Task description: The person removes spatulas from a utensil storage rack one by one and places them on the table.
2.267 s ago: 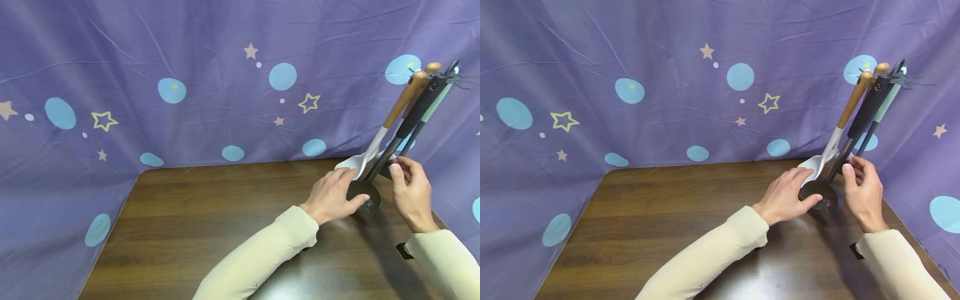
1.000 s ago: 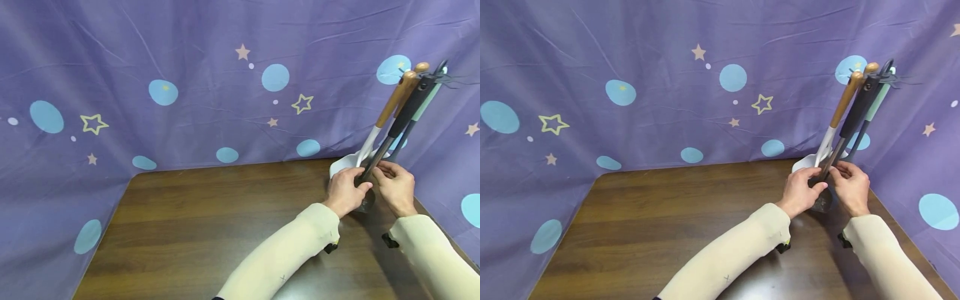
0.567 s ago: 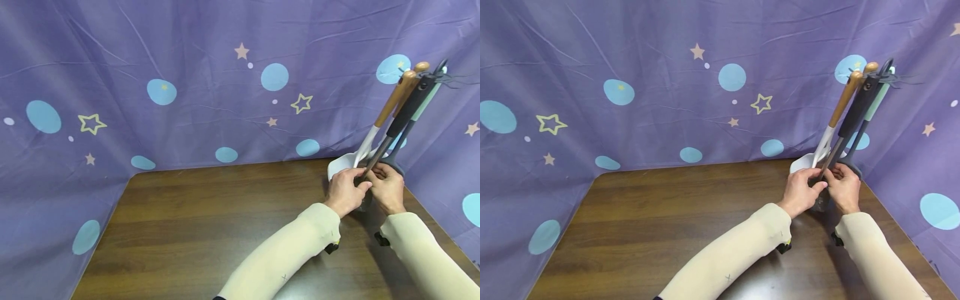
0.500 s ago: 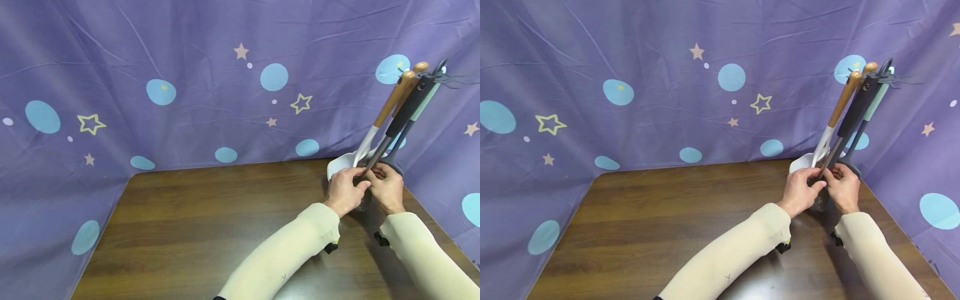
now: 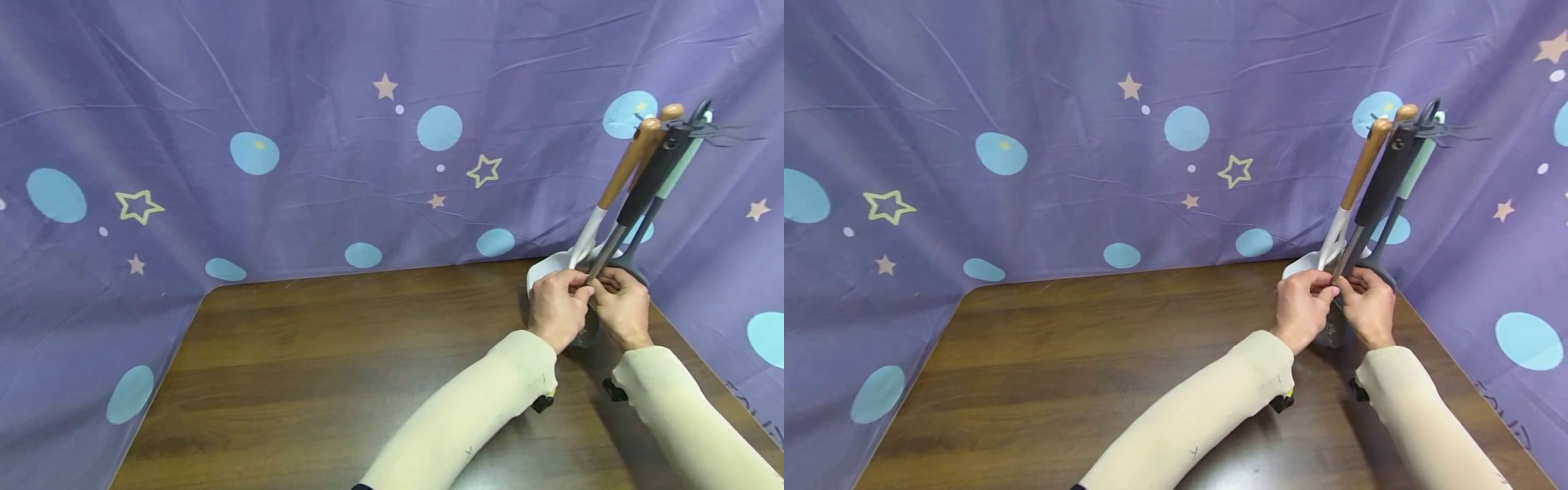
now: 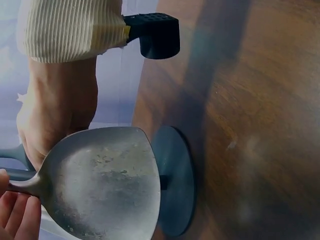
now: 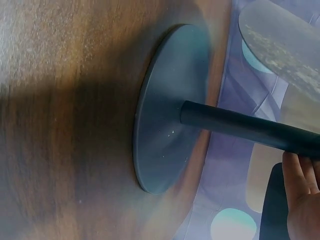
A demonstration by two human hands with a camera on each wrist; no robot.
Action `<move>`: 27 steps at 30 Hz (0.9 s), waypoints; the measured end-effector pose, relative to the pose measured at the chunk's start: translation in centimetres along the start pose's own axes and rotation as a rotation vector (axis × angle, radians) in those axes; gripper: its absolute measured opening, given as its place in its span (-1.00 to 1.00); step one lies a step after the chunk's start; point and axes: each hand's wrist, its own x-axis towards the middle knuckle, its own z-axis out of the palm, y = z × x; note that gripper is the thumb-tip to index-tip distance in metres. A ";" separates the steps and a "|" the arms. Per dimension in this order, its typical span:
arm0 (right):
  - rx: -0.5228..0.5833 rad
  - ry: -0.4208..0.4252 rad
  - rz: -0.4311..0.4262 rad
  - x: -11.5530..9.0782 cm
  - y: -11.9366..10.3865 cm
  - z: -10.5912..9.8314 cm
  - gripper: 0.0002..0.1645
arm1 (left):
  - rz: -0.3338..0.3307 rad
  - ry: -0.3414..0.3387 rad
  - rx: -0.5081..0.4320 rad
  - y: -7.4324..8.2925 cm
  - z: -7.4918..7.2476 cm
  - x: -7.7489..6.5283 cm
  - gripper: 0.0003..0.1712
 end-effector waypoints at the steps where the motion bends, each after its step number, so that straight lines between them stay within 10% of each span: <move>1: 0.002 0.001 -0.007 0.0 0.0 0.1 -0.78 | 0.000 0.003 0.002 -0.1 0.0 0.0 -0.85; 27: -0.045 -0.016 -0.038 -0.4 -0.5 0.2 -0.78 | 0.109 0.027 -0.110 -1.0 0.1 -0.1 -0.85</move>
